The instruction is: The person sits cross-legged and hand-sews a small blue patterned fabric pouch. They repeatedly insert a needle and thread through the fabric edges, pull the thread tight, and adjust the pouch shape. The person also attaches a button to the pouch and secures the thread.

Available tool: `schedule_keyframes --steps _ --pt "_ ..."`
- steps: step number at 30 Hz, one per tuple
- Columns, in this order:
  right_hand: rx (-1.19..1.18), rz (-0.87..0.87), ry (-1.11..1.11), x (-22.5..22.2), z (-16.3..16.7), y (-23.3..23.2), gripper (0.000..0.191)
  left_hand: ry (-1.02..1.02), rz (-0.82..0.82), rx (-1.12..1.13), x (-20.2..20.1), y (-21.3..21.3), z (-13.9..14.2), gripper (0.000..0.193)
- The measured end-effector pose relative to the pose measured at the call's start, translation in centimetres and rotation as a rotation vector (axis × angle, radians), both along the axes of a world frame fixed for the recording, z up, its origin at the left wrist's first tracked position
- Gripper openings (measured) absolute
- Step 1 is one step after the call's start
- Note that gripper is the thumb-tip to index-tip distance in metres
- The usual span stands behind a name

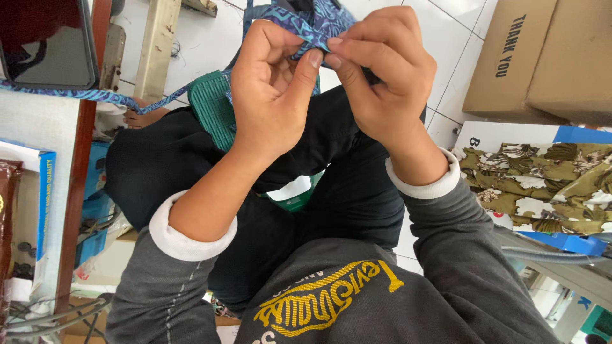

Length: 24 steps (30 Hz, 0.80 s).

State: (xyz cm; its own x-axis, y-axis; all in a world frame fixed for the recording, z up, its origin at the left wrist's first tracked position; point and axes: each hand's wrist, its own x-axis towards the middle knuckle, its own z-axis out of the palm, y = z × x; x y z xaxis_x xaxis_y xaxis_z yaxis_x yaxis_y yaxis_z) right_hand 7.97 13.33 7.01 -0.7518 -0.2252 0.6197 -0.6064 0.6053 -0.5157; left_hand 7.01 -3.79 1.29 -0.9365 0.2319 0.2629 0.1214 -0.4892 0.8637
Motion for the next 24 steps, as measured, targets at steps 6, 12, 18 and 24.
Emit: schedule_keyframes --steps 6,12,18,24 --pt "0.02 0.071 -0.002 -0.1 1.1 0.4 0.021 0.061 0.018 -0.011 -0.1 -0.1 0.4 0.017" --pt "-0.033 0.059 -0.125 0.1 1.5 0.7 0.023 0.141 0.066 -0.148 0.0 -0.2 0.3 0.018" --pt "0.081 0.039 0.008 0.1 1.4 0.5 0.028 0.103 0.05 -0.094 -0.1 -0.1 0.1 0.018" --pt "0.066 0.051 0.009 0.0 1.1 0.8 0.027 0.086 0.034 -0.061 -0.1 0.0 0.1 0.018"
